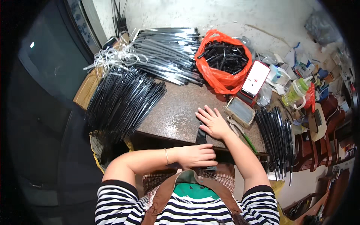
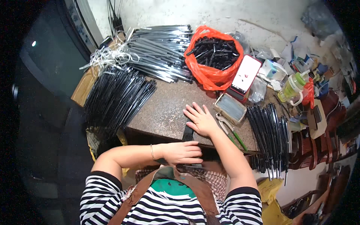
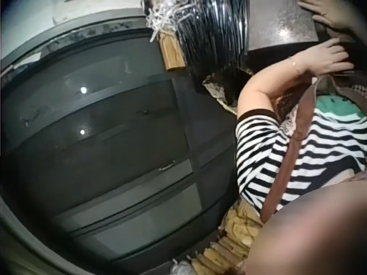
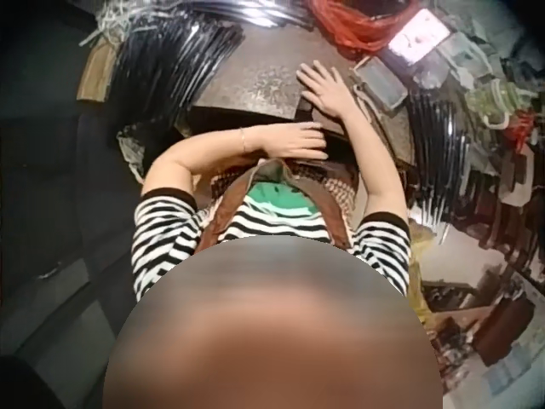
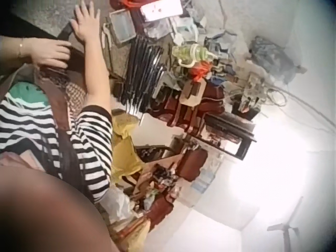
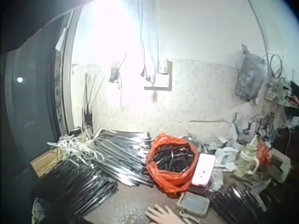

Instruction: Group multiple umbrella wires together and crimp a metal connector onto the ends using pliers.

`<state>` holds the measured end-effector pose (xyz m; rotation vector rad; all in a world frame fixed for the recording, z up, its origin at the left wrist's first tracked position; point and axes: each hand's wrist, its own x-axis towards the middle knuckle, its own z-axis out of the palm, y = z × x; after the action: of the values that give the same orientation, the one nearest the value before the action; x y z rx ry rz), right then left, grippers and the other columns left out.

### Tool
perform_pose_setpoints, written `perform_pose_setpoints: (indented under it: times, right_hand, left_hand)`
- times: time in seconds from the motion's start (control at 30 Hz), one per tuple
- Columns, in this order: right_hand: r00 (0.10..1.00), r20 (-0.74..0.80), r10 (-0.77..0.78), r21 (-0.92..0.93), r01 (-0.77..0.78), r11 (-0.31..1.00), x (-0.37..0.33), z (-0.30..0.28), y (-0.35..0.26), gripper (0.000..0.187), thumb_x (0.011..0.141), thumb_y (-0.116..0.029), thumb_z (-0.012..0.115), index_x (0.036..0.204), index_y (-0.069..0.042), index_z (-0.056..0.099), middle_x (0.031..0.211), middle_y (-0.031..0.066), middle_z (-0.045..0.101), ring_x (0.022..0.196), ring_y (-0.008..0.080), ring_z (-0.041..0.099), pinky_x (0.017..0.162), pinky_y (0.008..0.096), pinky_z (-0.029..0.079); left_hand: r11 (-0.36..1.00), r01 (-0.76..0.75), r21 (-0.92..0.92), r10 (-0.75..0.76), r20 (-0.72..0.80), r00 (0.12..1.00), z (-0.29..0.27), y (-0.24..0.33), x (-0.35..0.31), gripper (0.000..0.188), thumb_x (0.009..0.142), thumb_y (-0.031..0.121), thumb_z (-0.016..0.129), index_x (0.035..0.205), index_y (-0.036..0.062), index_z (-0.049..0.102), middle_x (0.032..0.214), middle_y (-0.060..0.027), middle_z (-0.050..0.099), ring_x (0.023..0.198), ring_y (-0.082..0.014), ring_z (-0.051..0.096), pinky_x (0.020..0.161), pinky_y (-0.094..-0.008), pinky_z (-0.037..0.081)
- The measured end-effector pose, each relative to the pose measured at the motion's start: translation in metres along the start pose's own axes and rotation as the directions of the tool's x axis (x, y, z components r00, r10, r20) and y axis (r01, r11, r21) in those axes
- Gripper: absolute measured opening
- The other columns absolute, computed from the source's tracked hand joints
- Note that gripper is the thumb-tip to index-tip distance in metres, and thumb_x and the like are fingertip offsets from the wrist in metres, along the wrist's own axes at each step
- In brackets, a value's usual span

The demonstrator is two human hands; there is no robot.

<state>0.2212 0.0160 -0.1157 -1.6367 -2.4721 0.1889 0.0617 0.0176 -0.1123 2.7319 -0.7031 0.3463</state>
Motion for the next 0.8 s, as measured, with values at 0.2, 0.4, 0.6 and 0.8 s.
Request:
perform_pose_setpoints:
  times: [0.2, 0.4, 0.6, 0.8]
  right_hand:
    - [0.982, 0.160, 0.105, 0.395, -0.161, 0.905, -0.025, -0.011, -0.022, 0.045, 0.080, -0.036, 0.028, 0.118, -0.012, 0.026, 0.125, 0.0054, 0.021, 0.117, 0.0190, 0.014, 0.092, 0.0456, 0.008]
    - [0.787, -0.192, 0.586, 0.544, -0.412, 0.731, -0.037, -0.083, 0.001, 0.020, 0.071, -0.019, 0.050, 0.079, -0.002, 0.057, 0.070, 0.0110, 0.057, 0.058, 0.0180, 0.056, 0.056, 0.0270, 0.043]
    - [0.841, -0.223, 0.493, 0.074, -0.490, 0.869, -0.080, -0.067, 0.035, 0.010, 0.062, -0.013, 0.054, 0.067, -0.005, 0.056, 0.072, 0.0080, 0.048, 0.072, 0.0249, 0.049, 0.062, 0.0341, 0.041]
    - [0.816, -0.514, 0.265, -0.027, -0.324, 0.946, -0.065, -0.051, 0.050, 0.004, 0.064, -0.009, 0.051, 0.065, -0.005, 0.051, 0.067, 0.0069, 0.048, 0.066, 0.0236, 0.049, 0.056, 0.0321, 0.041]
  left_hand:
    - [0.985, 0.066, -0.160, -0.123, -0.376, 0.919, -0.021, 0.041, 0.000, 0.034, 0.063, 0.023, 0.054, 0.089, 0.0013, 0.050, 0.082, -0.0095, 0.053, 0.075, -0.0228, 0.052, 0.072, -0.0335, 0.042]
    - [0.839, 0.452, -0.303, -0.538, -0.343, 0.770, -0.038, 0.037, -0.004, 0.058, 0.052, 0.033, 0.064, 0.097, 0.0009, 0.045, 0.100, -0.0148, 0.046, 0.097, -0.0268, 0.043, 0.084, -0.0354, 0.031]
    - [0.837, 0.460, -0.296, -0.531, -0.241, 0.812, -0.021, 0.056, -0.016, 0.051, 0.053, 0.016, 0.059, 0.099, 0.0031, 0.045, 0.108, -0.0120, 0.043, 0.102, -0.0263, 0.039, 0.086, -0.0365, 0.030]
    - [0.789, 0.476, -0.389, -0.585, -0.239, 0.775, -0.023, 0.040, -0.026, 0.056, 0.050, 0.028, 0.065, 0.096, 0.0011, 0.047, 0.105, -0.0133, 0.045, 0.100, -0.0272, 0.041, 0.083, -0.0340, 0.034]
